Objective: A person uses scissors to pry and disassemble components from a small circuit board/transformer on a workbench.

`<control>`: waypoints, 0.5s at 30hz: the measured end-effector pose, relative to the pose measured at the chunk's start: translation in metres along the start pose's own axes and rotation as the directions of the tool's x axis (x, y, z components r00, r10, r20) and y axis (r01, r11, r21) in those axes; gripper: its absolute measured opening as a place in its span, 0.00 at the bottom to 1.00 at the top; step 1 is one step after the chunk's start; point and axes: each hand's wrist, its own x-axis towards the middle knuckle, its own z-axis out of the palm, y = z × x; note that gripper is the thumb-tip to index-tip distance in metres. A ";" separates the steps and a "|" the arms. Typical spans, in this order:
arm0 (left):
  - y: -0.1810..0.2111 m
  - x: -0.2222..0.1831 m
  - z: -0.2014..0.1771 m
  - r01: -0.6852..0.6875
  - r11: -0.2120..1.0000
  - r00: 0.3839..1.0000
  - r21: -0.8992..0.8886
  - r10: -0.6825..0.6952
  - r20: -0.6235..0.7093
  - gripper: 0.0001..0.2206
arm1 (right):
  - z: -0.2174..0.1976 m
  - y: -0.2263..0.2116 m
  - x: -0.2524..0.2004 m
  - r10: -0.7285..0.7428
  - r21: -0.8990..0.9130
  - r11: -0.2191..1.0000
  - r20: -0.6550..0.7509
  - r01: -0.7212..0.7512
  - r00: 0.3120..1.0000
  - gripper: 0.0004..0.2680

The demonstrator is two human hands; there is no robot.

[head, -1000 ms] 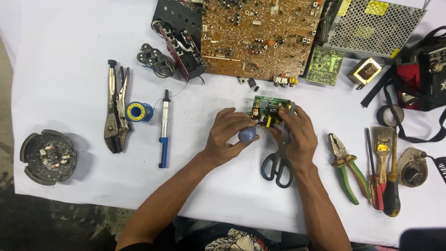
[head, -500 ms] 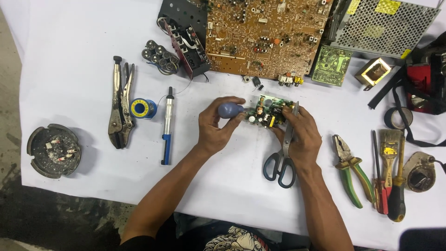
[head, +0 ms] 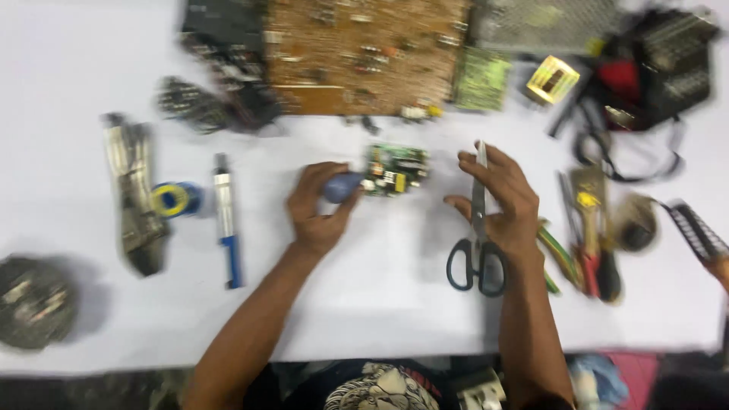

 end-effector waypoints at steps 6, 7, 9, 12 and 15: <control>0.014 0.007 0.002 -0.154 0.987 0.988 0.052 0.153 0.022 0.16 | -0.100 0.027 -0.032 0.082 -0.283 0.958 0.093 -0.053 0.992 0.09; 0.015 0.006 -0.003 -0.160 0.985 0.987 0.061 0.159 0.015 0.16 | -0.114 0.029 -0.036 0.071 -0.277 0.960 0.095 -0.042 0.993 0.09; 0.018 0.006 -0.020 -0.172 0.970 0.978 0.175 0.146 0.151 0.18 | -0.137 0.035 -0.041 0.132 -0.377 0.925 0.226 -0.038 0.965 0.16; 0.032 0.014 -0.042 -0.127 0.977 0.966 0.172 0.082 0.246 0.17 | -0.160 0.055 -0.050 0.181 -0.564 0.824 0.340 0.046 0.923 0.16; 0.041 0.017 -0.066 -0.100 0.982 0.944 0.158 0.043 0.328 0.19 | -0.151 0.065 -0.050 0.252 -0.792 0.567 0.428 0.226 0.868 0.16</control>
